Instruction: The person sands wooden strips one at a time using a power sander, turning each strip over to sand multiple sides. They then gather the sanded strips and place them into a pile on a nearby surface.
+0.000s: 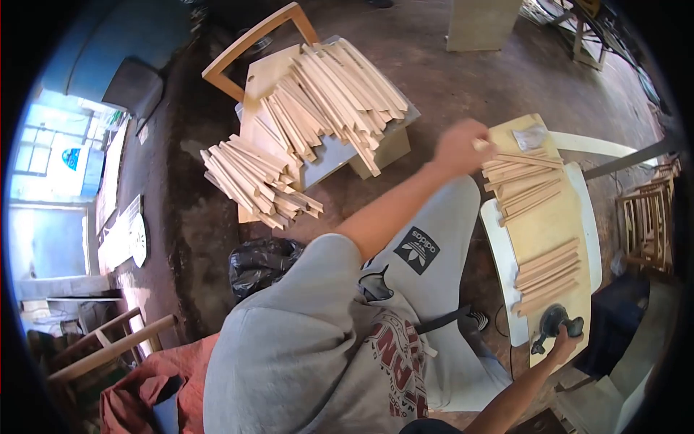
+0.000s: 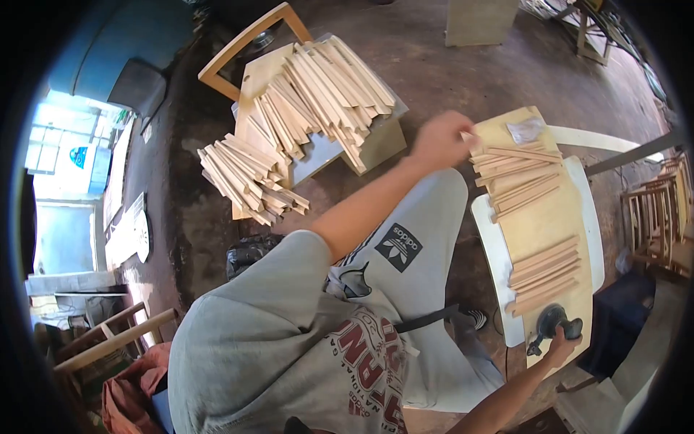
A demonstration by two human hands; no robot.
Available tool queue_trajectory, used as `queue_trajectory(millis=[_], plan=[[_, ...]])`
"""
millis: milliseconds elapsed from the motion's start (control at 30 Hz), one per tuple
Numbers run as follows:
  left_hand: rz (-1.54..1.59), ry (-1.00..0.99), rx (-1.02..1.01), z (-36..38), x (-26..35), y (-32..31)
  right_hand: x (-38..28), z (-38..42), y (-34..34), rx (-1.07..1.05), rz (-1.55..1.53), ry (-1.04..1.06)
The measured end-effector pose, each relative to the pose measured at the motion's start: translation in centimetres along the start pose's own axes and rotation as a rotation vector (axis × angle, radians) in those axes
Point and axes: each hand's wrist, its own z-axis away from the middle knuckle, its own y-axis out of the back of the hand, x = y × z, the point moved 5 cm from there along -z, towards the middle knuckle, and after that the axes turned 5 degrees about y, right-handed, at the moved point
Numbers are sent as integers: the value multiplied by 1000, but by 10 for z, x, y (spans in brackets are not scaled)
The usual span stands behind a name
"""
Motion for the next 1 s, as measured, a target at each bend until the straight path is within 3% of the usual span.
queue_trajectory(millis=[33, 67, 100, 133, 167, 200, 233, 300, 400, 533, 667, 767, 867, 1000], plan=[[-59, -54, 156, 3, -18, 41, -7, 5, 4, -4, 16, -15], [-104, 6, 249, 8, -35, 86, -9, 4, 5, -2, 8, -12], [-64, 125, 443, 12, -90, 121, -3, 1, 2, -1, 1, -10], [-192, 260, 553, 22, -138, 166, -4, 4, 4, 0, -3, -11], [-416, 232, 661, 34, -170, 213, -5, 5, 4, 5, 1, -11], [-478, 306, 674, 46, -206, 258, -4, 6, 5, 0, 3, -11], [-799, 504, 705, 60, -243, 288, -1, 4, 3, -3, 3, -12], [-726, 1046, 664, 81, -273, 333, 2, 2, 0, -10, -2, -15], [-457, 1314, 416, 85, -293, 344, -2, 4, 4, -34, -5, -23], [-669, 1242, 285, 66, -296, 336, -22, 20, 18, -46, 3, -28], [-593, 1260, 102, 53, -304, 350, -16, 12, 12, -13, 9, 11], [-761, 1315, 189, 44, -306, 336, 1, -4, -3, -9, -72, 56], [-850, 1250, 150, 44, -277, 329, 4, -4, -4, -3, -34, 21], [-882, 1202, 104, 39, -285, 334, 5, -1, -5, 4, -36, 30]])
